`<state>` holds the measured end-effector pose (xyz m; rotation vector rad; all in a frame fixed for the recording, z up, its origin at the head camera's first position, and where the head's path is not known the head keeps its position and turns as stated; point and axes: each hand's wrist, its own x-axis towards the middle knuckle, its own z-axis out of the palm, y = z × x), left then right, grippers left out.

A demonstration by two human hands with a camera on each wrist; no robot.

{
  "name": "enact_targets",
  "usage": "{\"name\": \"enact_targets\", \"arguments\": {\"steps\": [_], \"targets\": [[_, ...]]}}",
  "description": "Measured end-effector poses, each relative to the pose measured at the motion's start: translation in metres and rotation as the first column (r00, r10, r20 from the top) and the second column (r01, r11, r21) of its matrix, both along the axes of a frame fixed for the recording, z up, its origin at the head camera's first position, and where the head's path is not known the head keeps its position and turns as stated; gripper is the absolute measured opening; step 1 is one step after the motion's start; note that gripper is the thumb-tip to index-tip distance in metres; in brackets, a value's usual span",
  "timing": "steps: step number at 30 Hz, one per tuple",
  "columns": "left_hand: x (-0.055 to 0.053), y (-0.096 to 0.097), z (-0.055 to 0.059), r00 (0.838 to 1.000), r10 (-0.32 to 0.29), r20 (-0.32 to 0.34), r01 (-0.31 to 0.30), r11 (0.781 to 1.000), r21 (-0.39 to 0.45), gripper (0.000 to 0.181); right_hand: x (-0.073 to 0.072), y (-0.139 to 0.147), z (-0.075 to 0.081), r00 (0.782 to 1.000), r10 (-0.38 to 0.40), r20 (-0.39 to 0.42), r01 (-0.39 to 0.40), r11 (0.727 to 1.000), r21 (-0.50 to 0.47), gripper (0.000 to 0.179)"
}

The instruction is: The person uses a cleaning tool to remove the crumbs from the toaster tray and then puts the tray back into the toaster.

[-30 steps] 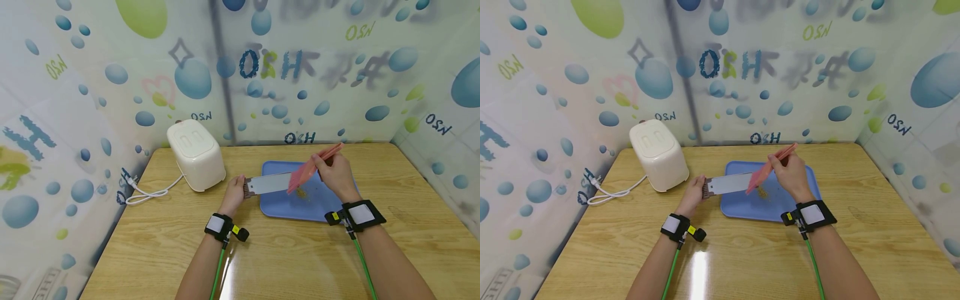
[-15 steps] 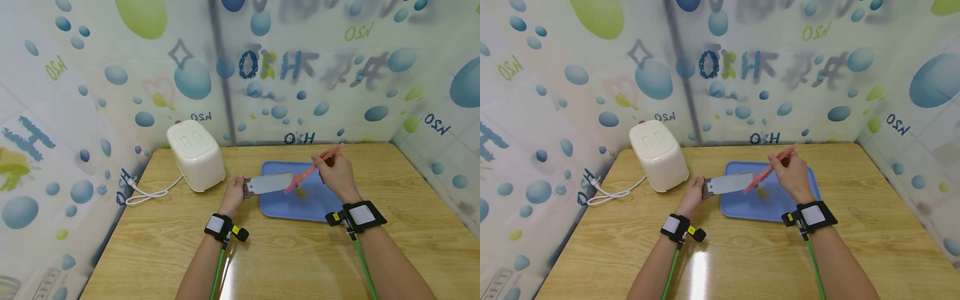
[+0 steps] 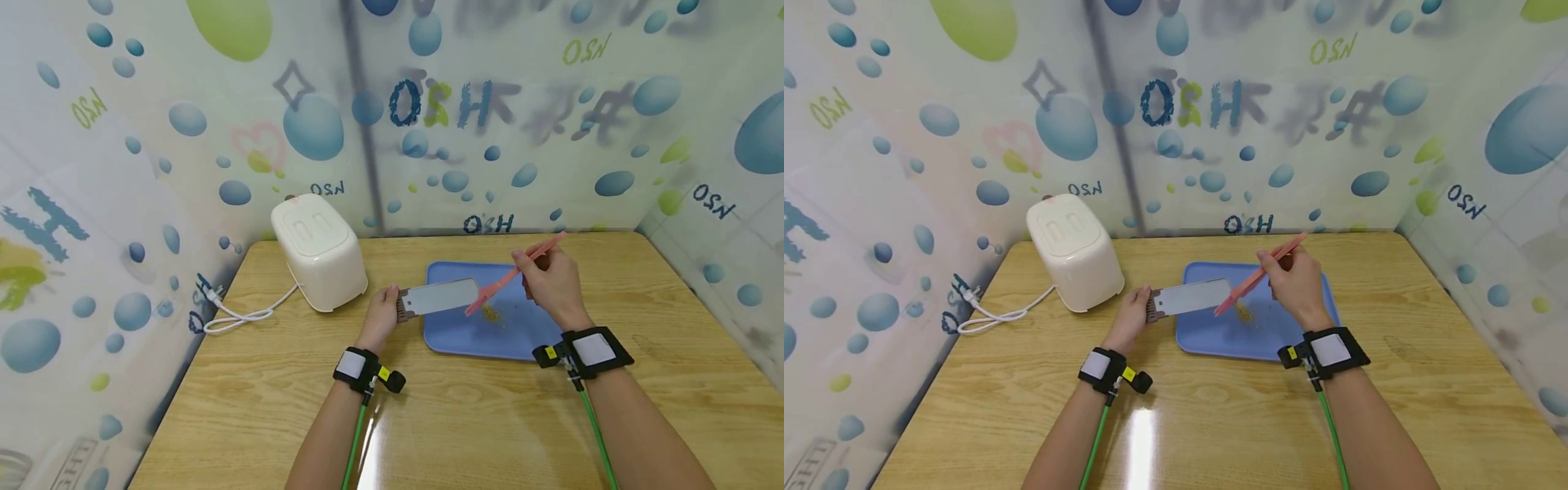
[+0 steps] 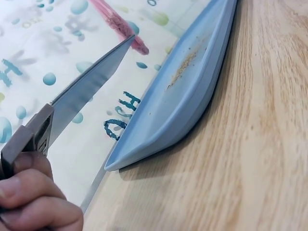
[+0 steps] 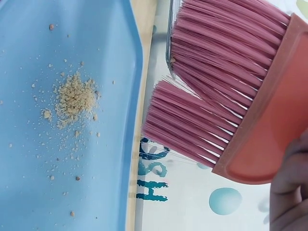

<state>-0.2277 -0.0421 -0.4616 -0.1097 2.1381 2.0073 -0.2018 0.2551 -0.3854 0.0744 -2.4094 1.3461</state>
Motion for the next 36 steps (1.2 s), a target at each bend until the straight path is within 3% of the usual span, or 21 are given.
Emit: {"name": "enact_targets", "arguments": {"steps": [12, 18, 22, 29, 36], "targets": [[-0.001, -0.001, -0.003, 1.0, 0.019, -0.014, -0.019, 1.0, -0.006, 0.044, -0.003, 0.005, 0.0, 1.0, 0.015, -0.014, -0.017, 0.996, -0.088, 0.037], [-0.001, -0.001, -0.001, 0.999, 0.023, -0.023, -0.023, 1.0, -0.002, 0.044, -0.005, 0.002, 0.009, 0.994, 0.058, -0.094, -0.073, 0.985, -0.157, 0.037], [0.0, 0.0, 0.001, 1.0, 0.015, -0.019, -0.015, 1.0, 0.003, 0.045, -0.009, -0.005, 0.015, 0.978, 0.146, -0.147, -0.178, 0.956, -0.232, 0.035], [0.001, 0.002, 0.001, 1.0, -0.015, -0.002, 0.015, 1.0, 0.018, 0.047, -0.012, -0.025, 0.022, 0.929, 0.348, -0.123, -0.368, 0.857, -0.359, 0.034], [0.001, 0.002, 0.001, 0.999, -0.027, -0.021, 0.027, 1.0, 0.008, 0.049, -0.019, -0.047, 0.016, 0.886, 0.462, -0.023, -0.44, 0.827, -0.349, 0.038]]}}
